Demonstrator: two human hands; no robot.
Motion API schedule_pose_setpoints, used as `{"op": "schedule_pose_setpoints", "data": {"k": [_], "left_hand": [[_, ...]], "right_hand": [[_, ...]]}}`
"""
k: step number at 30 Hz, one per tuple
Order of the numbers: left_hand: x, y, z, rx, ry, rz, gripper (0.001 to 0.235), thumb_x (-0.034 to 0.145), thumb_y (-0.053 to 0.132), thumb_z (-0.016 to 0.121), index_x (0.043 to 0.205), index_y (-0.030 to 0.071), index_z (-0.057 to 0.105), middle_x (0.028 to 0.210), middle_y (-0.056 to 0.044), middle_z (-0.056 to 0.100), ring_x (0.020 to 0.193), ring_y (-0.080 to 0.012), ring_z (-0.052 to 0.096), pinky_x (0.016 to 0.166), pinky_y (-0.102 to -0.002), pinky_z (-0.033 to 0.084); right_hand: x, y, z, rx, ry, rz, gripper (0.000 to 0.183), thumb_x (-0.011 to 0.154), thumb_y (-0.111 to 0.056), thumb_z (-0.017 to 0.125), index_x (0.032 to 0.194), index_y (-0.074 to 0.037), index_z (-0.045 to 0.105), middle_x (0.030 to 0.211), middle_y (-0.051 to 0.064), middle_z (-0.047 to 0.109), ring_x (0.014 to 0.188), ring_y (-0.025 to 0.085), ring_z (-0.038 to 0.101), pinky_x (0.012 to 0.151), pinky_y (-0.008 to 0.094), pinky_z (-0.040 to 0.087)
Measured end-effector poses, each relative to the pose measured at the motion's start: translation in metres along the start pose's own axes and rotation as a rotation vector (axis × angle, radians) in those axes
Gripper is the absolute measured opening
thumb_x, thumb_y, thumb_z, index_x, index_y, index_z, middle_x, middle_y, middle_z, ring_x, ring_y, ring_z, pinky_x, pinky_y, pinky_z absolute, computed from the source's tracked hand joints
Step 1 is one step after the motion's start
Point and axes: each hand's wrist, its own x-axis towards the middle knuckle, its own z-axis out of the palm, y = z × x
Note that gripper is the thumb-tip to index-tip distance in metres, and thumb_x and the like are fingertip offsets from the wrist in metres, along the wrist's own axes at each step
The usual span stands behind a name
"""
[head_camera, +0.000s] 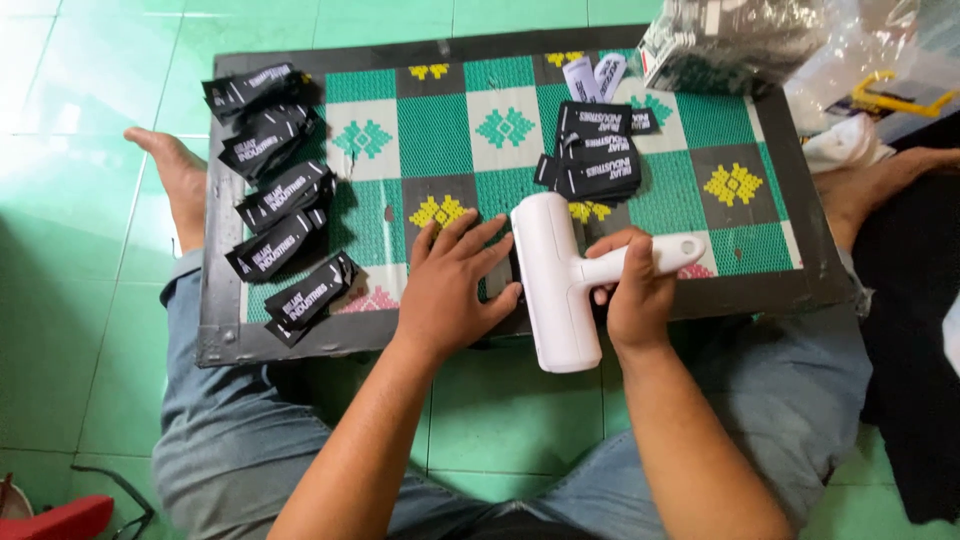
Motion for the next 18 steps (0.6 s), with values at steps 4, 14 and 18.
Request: {"op": "schedule_pose_setpoints", "data": {"k": [4,14,18], "left_hand": [[-0.003,-0.003,0.003,-0.022,0.023,0.014,0.053,0.09,0.045,0.07,0.14,0.025,0.069,0.153,0.003,0.057,0.15,-0.0292,0.041,0.125,-0.061,0.019],[-0.001,0.001,0.0,-0.009,0.009,0.011,0.053,0.089,0.045,0.07,0.138,0.025,0.069,0.152,0.003,0.058,0.15,-0.0278,0.041,0.126,-0.06,0.018],[0.0,0.002,-0.001,-0.013,0.001,0.002,0.053,0.089,0.046,0.07,0.138,0.024,0.07,0.152,0.002,0.058,0.15,-0.0278,0.041,0.126,-0.06,0.017]], "right_hand": [[0.003,0.008,-0.005,-0.041,0.041,-0.015,0.061,0.107,-0.053,0.04,0.082,-0.005,0.069,0.046,0.004,0.041,0.037,0.009,0.048,0.036,0.019,0.039],[0.0,0.003,-0.002,0.032,0.001,-0.011,0.077,0.101,-0.07,0.036,0.083,-0.003,0.069,0.046,0.003,0.043,0.038,0.008,0.052,0.036,0.017,0.04],[0.003,0.003,0.002,0.059,-0.029,-0.033,0.061,0.105,-0.054,0.047,0.084,-0.001,0.07,0.046,0.005,0.044,0.037,0.01,0.053,0.037,0.02,0.043]]}}
